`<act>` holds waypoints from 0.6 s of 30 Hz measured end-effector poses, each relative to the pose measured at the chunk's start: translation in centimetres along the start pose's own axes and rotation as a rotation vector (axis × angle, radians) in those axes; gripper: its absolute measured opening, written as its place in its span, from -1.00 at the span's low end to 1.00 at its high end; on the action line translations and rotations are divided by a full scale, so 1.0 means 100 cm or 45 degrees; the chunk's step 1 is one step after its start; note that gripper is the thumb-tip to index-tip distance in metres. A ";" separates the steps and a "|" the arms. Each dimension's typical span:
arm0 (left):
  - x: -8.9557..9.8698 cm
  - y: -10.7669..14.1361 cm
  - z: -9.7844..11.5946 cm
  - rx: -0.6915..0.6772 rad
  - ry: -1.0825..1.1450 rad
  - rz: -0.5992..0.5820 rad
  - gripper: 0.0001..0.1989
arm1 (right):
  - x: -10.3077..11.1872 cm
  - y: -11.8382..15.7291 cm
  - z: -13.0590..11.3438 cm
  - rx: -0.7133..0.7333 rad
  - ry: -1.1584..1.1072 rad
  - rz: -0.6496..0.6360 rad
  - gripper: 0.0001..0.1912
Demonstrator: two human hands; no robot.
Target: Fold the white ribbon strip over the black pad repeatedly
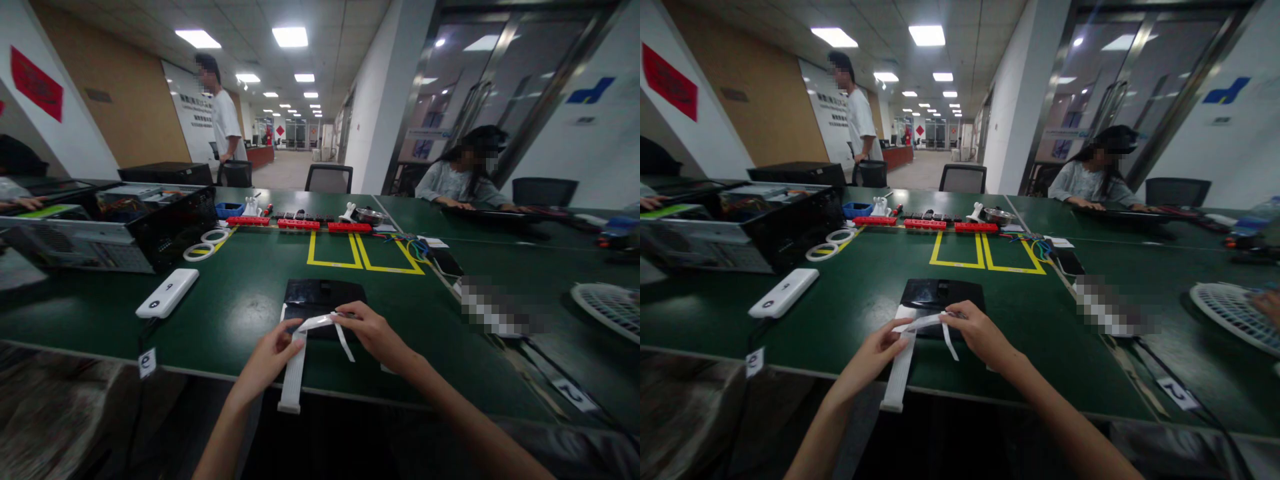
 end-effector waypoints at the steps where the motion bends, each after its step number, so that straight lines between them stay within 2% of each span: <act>1: 0.000 -0.002 0.002 -0.035 -0.128 0.061 -0.53 | -0.007 -0.003 -0.002 0.037 0.066 -0.022 -0.54; 6: 0.012 -0.012 0.013 -0.248 -0.487 0.435 -0.67 | -0.031 -0.010 -0.008 0.237 0.439 -0.219 -0.55; 11: 0.011 -0.018 0.020 -0.392 -0.680 0.499 -0.73 | -0.044 -0.012 -0.002 0.290 0.607 -0.380 -0.55; 18: 0.014 -0.031 0.020 -0.344 -0.801 0.564 -0.74 | -0.050 -0.021 0.002 0.247 0.584 -0.382 -0.56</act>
Point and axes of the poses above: each hand's wrist, its own y-axis away from the middle knuckle, its own x-axis out of the back of the hand, z = x × y, the point moved 9 cm from there along -y, towards the middle knuckle, and after that the axes turned 1 degree about x, right-handed, at the moved point
